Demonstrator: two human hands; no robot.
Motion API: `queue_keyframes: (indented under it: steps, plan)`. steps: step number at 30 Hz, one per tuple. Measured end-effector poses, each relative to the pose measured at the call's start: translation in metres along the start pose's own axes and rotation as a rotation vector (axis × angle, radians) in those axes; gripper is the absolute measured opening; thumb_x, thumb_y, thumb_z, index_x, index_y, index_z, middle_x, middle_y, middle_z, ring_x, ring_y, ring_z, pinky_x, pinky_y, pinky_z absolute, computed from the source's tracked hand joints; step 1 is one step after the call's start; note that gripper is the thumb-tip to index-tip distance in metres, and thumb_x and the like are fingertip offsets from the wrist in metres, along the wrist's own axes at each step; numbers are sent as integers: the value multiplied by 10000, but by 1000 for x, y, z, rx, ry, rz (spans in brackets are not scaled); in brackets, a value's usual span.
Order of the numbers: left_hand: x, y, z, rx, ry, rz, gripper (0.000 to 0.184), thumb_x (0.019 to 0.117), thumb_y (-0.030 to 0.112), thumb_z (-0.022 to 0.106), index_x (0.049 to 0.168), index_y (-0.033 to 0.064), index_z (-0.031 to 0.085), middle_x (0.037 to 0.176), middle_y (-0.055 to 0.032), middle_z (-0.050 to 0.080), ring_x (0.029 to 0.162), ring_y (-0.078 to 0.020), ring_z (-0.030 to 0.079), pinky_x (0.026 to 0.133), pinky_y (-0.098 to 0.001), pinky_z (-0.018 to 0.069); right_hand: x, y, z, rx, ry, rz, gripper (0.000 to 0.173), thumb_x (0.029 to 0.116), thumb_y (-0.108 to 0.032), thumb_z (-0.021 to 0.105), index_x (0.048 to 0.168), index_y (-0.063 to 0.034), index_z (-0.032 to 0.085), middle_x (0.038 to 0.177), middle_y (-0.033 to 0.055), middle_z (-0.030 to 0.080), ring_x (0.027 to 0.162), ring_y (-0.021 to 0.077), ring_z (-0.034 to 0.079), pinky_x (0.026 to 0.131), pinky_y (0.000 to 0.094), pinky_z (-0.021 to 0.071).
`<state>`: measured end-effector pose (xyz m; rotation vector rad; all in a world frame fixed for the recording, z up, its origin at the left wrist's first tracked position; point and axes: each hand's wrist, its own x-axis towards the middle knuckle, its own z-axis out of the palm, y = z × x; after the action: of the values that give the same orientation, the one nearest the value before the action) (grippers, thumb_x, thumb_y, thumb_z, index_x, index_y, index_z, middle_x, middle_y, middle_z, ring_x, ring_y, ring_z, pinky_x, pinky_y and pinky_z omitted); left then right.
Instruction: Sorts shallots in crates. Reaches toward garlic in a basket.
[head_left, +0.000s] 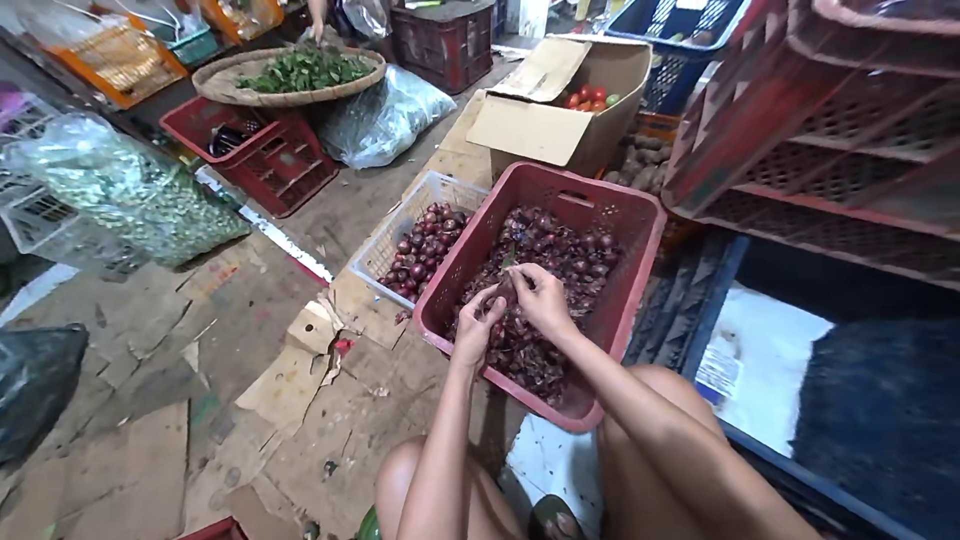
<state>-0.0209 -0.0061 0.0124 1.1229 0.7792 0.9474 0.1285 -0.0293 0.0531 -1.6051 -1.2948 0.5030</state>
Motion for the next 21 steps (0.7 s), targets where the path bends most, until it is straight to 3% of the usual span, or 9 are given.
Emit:
queue_keyframes:
  steps: [3,7,8,10,12,14,15,18,21]
  plan:
    - [3,4,-6,92,-91,93,533,934,159,735,1420,27,559,1292,-135,675,1118,-210,668,949,-369,563,1,-1,-6,-31,-2,-11,252,1060,-260,574,1082,-70,738,1055,77,723,973,179,695,901,430,570]
    - [4,15,-10,76,-107,135,741,851,92,810,1491,22,443,1280,-164,670,1000,-231,690,857,-370,591,11,2,-16,-52,32,128,286,1073,-305,552,1098,-69,711,904,88,711,738,185,684,732,423,591]
    - [3,15,-11,75,-94,146,747,848,84,811,1495,31,443,1287,-163,666,1011,-231,686,866,-369,586,12,4,-20,-139,36,163,274,1071,-289,554,1127,-65,704,963,118,714,798,234,697,768,463,588]
    - [4,16,-12,86,-58,176,709,856,88,803,1486,52,480,1334,-156,642,1067,-236,672,885,-371,584,14,9,-29,-333,-67,225,335,1033,-173,570,1345,-59,613,1286,209,622,1145,386,639,979,576,525]
    - [6,16,-13,120,-21,210,660,878,113,787,1480,71,522,1411,-133,601,1175,-233,641,961,-376,569,14,13,-31,-238,-216,263,475,1050,-160,524,1515,-78,479,1489,208,506,1327,374,545,1097,543,467]
    - [7,12,-11,153,44,225,558,901,134,771,1421,46,588,1427,-126,591,1226,-220,616,1015,-375,544,8,8,-26,179,-368,362,437,1126,-344,383,1454,-112,555,1377,99,641,1187,202,671,996,393,572]
    - [8,9,-10,177,72,227,506,908,136,761,1380,26,616,1424,-133,587,1254,-217,598,1046,-375,526,5,2,-22,388,-438,433,491,1120,-421,375,1431,-88,557,1344,110,654,1131,215,699,949,400,603]
    - [10,2,-10,248,127,264,361,939,142,737,1280,28,696,1357,-119,639,1248,-197,611,1068,-368,520,0,-3,-9,573,-432,474,434,1068,-327,567,1394,-42,595,1283,122,678,1047,221,716,906,396,619]
    - [11,-2,-4,266,292,346,176,932,93,743,1089,19,774,1155,-106,733,1079,-164,694,971,-324,575,-3,-5,-5,559,-394,457,409,1021,-274,661,1354,-40,624,1230,123,705,1006,222,731,895,381,623]
